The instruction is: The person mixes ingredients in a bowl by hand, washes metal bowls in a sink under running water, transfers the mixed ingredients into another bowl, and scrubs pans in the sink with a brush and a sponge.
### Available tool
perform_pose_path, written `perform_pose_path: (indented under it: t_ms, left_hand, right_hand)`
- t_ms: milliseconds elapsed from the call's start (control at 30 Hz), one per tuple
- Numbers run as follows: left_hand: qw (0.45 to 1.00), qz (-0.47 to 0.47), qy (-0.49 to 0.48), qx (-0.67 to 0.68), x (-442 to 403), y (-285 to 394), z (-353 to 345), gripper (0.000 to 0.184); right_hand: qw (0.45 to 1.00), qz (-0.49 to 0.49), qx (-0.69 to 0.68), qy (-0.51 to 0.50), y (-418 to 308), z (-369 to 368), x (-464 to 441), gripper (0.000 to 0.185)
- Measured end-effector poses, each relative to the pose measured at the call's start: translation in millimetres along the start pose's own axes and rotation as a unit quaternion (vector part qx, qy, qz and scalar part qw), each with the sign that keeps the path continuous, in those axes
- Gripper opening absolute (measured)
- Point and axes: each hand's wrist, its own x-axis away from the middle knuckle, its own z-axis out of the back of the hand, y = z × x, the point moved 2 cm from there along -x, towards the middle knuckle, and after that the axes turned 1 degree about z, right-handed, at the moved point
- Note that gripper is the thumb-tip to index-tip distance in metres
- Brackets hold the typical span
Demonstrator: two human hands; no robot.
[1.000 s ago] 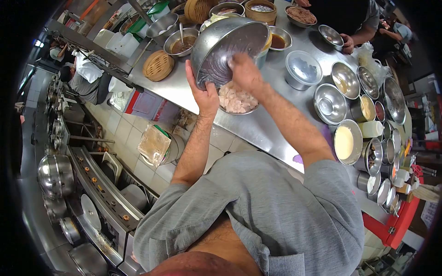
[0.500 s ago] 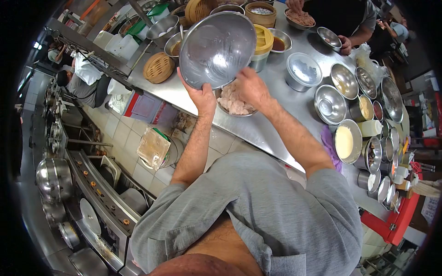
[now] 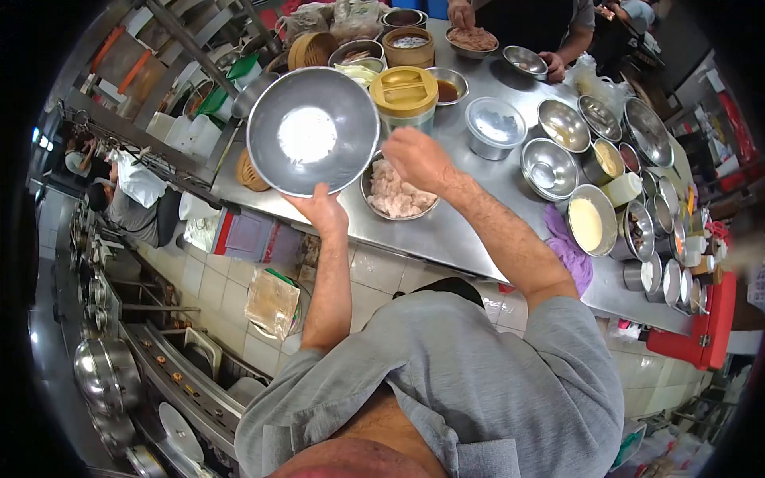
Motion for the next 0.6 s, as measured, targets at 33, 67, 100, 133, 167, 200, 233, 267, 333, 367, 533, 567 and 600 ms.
perform_pose_path:
  t_ms: [33, 67, 100, 133, 167, 200, 233, 267, 333, 367, 533, 567, 600]
  left_hand:
    - [0.994, 0.076, 0.047, 0.057, 5.7, 10.2, 1.3, 0.09]
    - [0.995, 0.073, 0.051, 0.053, 11.9, 17.0, 6.0, 0.09]
    - [0.991, 0.097, 0.054, 0.07, 16.3, 23.0, 10.2, 0.088]
    - [0.988, 0.111, 0.063, 0.088, 17.7, 31.6, 17.4, 0.087]
    - [0.992, 0.086, 0.067, 0.066, 20.5, 27.9, 33.5, 0.085]
    - [0.989, 0.035, 0.082, 0.116, 31.1, 30.2, 43.0, 0.085]
    - [0.991, 0.02, 0.08, 0.108, 42.7, 38.5, 55.3, 0.084]
    - [0.989, 0.021, 0.095, 0.114, 55.9, 54.2, 60.8, 0.082]
    - [0.987, 0.009, 0.138, 0.084, 91.6, 82.7, 82.9, 0.078]
    - [0.986, -0.001, 0.162, 0.051, 110.5, 90.0, 95.3, 0.076]
    - [0.947, -0.077, 0.311, 0.029, 246.4, 128.9, 148.2, 0.073]
    - [0.936, -0.096, 0.338, 0.014, 281.4, 137.8, 152.1, 0.073]
    - [0.921, -0.114, 0.373, 0.01, 317.0, 148.9, 149.1, 0.073]
  right_hand:
    - [0.997, -0.01, -0.033, 0.067, -9.7, 15.5, -7.3, 0.005]
    - [0.989, -0.017, -0.07, 0.131, -17.1, 22.8, -8.8, 0.006]
    - [0.982, -0.023, -0.067, 0.177, -18.5, 19.2, -3.5, 0.012]
    - [0.998, -0.015, 0.025, 0.055, -5.6, 1.8, 6.3, 0.019]
    - [0.992, 0.007, 0.112, -0.062, 10.1, -16.8, 16.8, 0.026]
    - [0.995, 0.029, 0.095, -0.016, 16.3, -17.7, 26.1, 0.032]
    - [0.995, 0.059, 0.075, 0.033, 19.8, -13.8, 31.0, 0.038]
    - [1.0, 0.002, 0.0, 0.031, 16.5, 4.7, 23.7, 0.043]
    - [0.988, 0.002, 0.029, 0.151, 2.4, 35.5, 17.9, 0.038]
    - [0.985, 0.002, 0.004, 0.171, 8.0, 38.1, 18.7, 0.037]
    - [0.942, -0.145, -0.276, 0.128, 53.7, 4.3, 32.5, 0.035]
    - [0.918, -0.165, -0.345, 0.106, 48.0, -1.1, 38.8, 0.034]
    - [0.889, -0.191, -0.408, 0.078, 41.4, -6.2, 50.7, 0.033]
